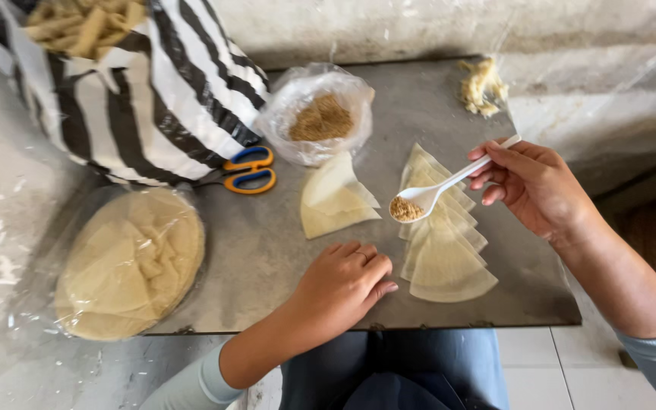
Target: The person places a granular filling onto small triangular dough sheets using a spoon and folds them into layered triangle shapes by hand.
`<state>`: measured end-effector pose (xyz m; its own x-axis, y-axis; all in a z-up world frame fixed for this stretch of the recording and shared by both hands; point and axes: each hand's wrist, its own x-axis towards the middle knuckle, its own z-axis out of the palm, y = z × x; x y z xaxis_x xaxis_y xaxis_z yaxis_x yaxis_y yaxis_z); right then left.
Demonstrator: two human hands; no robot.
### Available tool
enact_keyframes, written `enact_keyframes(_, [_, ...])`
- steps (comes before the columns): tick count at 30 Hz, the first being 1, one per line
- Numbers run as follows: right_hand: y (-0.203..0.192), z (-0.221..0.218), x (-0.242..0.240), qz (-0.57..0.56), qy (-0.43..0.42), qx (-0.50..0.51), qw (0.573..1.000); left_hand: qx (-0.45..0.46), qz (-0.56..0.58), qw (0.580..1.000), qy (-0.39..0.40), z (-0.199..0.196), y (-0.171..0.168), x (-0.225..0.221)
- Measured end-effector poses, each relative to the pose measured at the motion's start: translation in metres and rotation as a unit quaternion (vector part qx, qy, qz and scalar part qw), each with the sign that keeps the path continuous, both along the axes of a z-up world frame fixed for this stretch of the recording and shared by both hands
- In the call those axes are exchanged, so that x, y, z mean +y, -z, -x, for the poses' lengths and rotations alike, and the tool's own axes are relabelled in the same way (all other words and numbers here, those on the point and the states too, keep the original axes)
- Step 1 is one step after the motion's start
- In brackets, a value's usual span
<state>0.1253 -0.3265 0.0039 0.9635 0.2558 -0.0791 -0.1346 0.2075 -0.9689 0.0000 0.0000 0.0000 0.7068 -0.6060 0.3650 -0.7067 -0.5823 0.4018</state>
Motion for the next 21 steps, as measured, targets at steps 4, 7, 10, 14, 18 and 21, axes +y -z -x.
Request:
enact_keyframes(4, [0.009, 0.043, -0.021, 0.007, 0.05, 0.009, 0.999, -0.035, -0.021, 0.999, 0.024, -0.003, -0.002, -0.011])
enact_keyframes(7, [0.014, 0.063, -0.028, 0.016, 0.085, 0.013, 0.996, -0.036, -0.018, 0.999, 0.031, -0.006, -0.003, -0.018])
enact_keyframes(10, [0.023, 0.076, -0.034, 0.019, 0.089, 0.004, 0.996, -0.017, -0.002, 0.999, 0.04, -0.008, -0.003, -0.02])
enact_keyframes(14, [0.036, 0.091, -0.046, 0.017, 0.088, -0.02, 0.996, -0.001, 0.04, 0.997, 0.072, -0.01, 0.0, -0.023])
enact_keyframes(18, [0.049, 0.103, -0.053, 0.007, 0.076, -0.061, 0.995, 0.007, 0.059, 0.992, 0.112, -0.007, 0.004, -0.023])
enact_keyframes(21, [0.055, 0.113, -0.056, 0.007, 0.081, -0.107, 0.991, 0.004, 0.041, 0.994, 0.102, -0.008, 0.01, -0.027])
